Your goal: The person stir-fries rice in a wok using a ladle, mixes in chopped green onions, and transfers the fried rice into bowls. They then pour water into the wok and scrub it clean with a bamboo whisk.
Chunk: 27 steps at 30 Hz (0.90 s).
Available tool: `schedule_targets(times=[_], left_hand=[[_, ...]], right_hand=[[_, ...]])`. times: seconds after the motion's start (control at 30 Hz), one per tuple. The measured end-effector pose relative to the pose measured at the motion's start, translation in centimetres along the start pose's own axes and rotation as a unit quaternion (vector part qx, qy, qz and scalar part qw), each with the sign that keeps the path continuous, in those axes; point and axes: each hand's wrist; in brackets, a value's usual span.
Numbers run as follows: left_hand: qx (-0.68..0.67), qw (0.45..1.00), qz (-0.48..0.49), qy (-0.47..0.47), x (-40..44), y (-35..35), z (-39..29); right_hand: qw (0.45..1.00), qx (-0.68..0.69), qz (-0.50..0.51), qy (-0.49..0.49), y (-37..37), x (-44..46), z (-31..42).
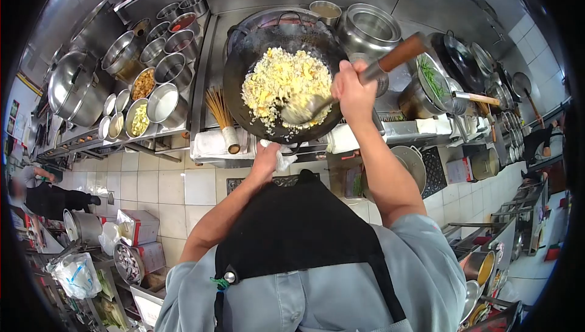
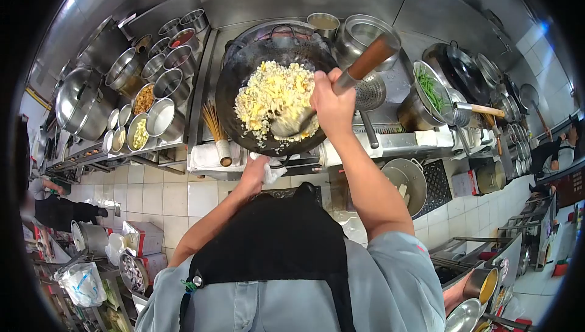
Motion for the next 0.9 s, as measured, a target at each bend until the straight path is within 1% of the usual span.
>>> schedule_targets(times=[0.03,0.07,0.1,0.13,0.17,0.2,0.23,0.27,0.33,0.37,0.43,0.47,0.5,0.53,0.6,0.63,0.67,0.7,0.73,0.77,0.8,0.87,0.9], left_hand=[[0.012,1.0,0.001,0.012,0.0,0.0,0.1],[0.003,1.0,0.009,0.004,0.0,0.0,0.0],[-0.005,1.0,0.019,-0.002,0.3,-0.1,0.1],[-0.011,0.999,0.029,-0.011,0.3,-0.4,0.4],[-0.047,0.997,0.048,-0.027,0.4,-0.5,0.4],[-0.046,0.998,0.033,-0.017,0.7,-0.4,0.7],[-0.051,0.998,0.035,-0.01,0.7,-0.6,1.1],[-0.056,0.998,0.036,-0.004,0.7,-0.7,1.2],[-0.079,0.995,0.044,-0.038,0.5,-0.1,0.4],[-0.091,0.993,0.046,-0.057,0.1,0.0,0.1],[-0.11,0.988,0.074,-0.073,0.6,-0.4,0.2],[-0.121,0.986,0.087,-0.081,0.9,-0.6,0.6],[-0.137,0.985,0.078,-0.076,1.7,-1.2,2.1],[-0.134,0.983,0.084,-0.091,1.4,-1.3,2.0],[-0.126,0.98,0.101,-0.115,0.7,-0.9,0.2],[0.019,0.989,0.145,-0.037,1.0,-1.7,1.0],[0.185,0.968,0.161,0.053,1.2,-2.5,1.7],[0.32,0.925,0.146,0.141,1.4,-3.3,2.5],[0.188,0.971,0.143,0.049,1.3,-1.6,0.1],[0.02,0.993,0.109,-0.039,1.0,0.4,-2.5],[-0.128,0.985,0.047,-0.109,0.8,2.4,-5.2],[-0.152,0.976,0.043,-0.148,4.3,2.2,-6.3],[-0.154,0.979,0.019,-0.135,5.2,3.1,-7.5]], right_hand=[[0.998,-0.052,0.017,-0.014,-0.3,-1.5,0.5],[0.994,-0.103,0.034,-0.03,-0.7,-2.0,0.9],[0.983,-0.152,0.042,-0.098,-2.7,-2.4,-3.9],[0.993,-0.067,0.052,-0.084,-2.9,-2.8,-5.0],[0.998,-0.018,0.021,-0.055,-3.3,-1.5,-4.7],[0.999,0.032,-0.008,-0.028,-4.0,1.2,-4.2],[0.997,-0.001,-0.076,-0.003,-4.0,3.8,-2.7],[0.994,-0.025,-0.106,0.002,-3.0,5.5,0.3],[0.996,-0.011,-0.077,-0.037,-1.7,7.5,3.8],[0.994,0.004,-0.078,-0.075,-1.4,7.4,3.6],[0.985,0.033,-0.077,-0.154,-0.4,7.2,2.6],[0.982,-0.024,-0.065,-0.176,-1.3,7.4,-1.8],[0.99,-0.01,-0.062,-0.128,-1.2,6.5,-5.3],[0.995,0.005,-0.059,-0.08,-0.9,5.5,-7.2],[0.997,0.042,-0.041,-0.057,-0.7,4.3,-7.0],[0.998,0.039,-0.044,-0.037,-0.9,3.1,-6.8],[0.998,0.035,-0.046,-0.023,-1.1,2.2,-6.5],[0.998,0.014,-0.061,-0.016,-1.1,0.8,-6.2],[0.997,-0.007,-0.08,-0.011,-1.4,-0.4,-6.0],[0.995,-0.067,-0.076,-0.005,-2.2,-1.1,-6.8],[0.988,-0.128,-0.082,0.005,-3.4,-1.9,-8.1],[0.96,-0.274,-0.053,0.023,-5.1,-3.0,-10.1],[0.968,-0.242,-0.031,0.055,-5.1,-3.7,-10.7]])
Point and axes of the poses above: each hand's wrist, its own x-axis towards the middle knuckle, its own y-axis out of the palm, z = x × y, and after that the axes turned 7 degrees about z, right-handed
